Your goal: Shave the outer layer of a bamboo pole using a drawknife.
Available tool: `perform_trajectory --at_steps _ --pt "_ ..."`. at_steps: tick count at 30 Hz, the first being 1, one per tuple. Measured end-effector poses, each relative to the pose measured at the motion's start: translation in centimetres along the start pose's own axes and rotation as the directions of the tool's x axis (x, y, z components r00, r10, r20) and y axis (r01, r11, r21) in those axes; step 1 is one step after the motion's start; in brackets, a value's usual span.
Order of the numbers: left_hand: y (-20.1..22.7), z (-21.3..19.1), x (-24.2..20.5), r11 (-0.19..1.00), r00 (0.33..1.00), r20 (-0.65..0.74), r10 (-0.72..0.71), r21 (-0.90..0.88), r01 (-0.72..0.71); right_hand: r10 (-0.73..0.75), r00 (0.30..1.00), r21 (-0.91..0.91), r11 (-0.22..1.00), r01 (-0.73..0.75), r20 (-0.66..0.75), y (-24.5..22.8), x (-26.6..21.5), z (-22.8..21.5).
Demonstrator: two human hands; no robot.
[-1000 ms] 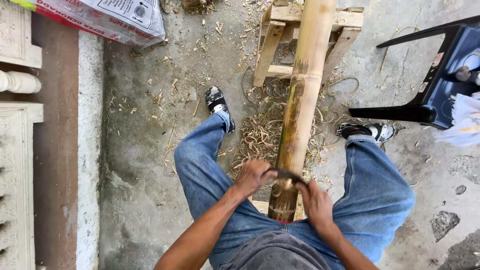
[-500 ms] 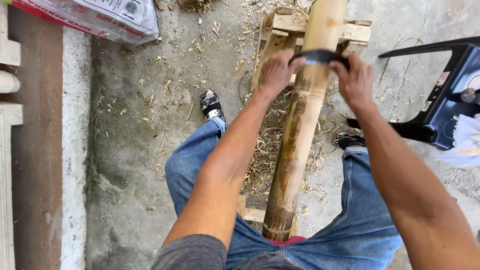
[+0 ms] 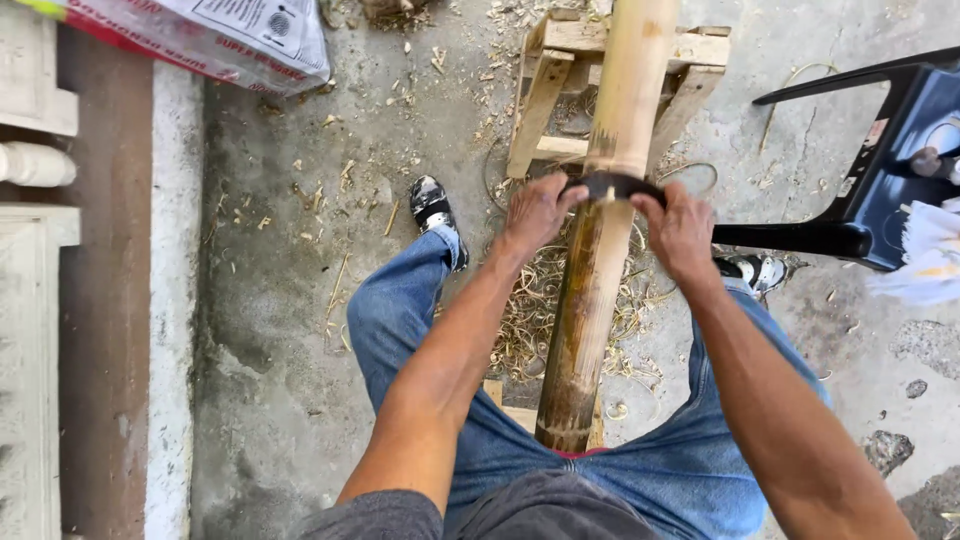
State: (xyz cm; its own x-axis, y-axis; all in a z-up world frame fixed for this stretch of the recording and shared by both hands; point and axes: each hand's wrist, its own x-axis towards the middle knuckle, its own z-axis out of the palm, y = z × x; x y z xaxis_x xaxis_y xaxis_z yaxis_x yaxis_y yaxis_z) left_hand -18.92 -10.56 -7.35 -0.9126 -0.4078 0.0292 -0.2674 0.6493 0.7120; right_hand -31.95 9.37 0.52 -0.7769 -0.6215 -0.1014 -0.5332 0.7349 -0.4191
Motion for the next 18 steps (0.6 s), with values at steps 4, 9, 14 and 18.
perform_trajectory --at_steps 4,9,14,18 --pt "2.0 0.1 -10.4 0.994 1.0 0.027 0.014 -0.109 -0.011 0.021 1.0 0.161 0.987 -0.018 -0.017 -1.9 -11.0 0.3" --pt "4.1 -2.8 -21.5 0.974 0.99 0.024 0.14 -0.182 -0.134 0.197 0.969 0.13 0.968 -0.216 0.148 -3.5 -24.5 2.0" --pt "2.9 -3.2 -20.7 0.982 0.948 0.305 0.09 -0.184 -0.034 0.113 0.919 0.098 0.982 -0.161 0.379 -1.3 -25.2 2.8" --pt "1.8 -2.0 -9.2 0.957 0.986 0.154 0.059 -0.289 -0.012 0.111 0.966 0.075 0.989 -0.131 0.233 -1.3 -10.6 -0.1"
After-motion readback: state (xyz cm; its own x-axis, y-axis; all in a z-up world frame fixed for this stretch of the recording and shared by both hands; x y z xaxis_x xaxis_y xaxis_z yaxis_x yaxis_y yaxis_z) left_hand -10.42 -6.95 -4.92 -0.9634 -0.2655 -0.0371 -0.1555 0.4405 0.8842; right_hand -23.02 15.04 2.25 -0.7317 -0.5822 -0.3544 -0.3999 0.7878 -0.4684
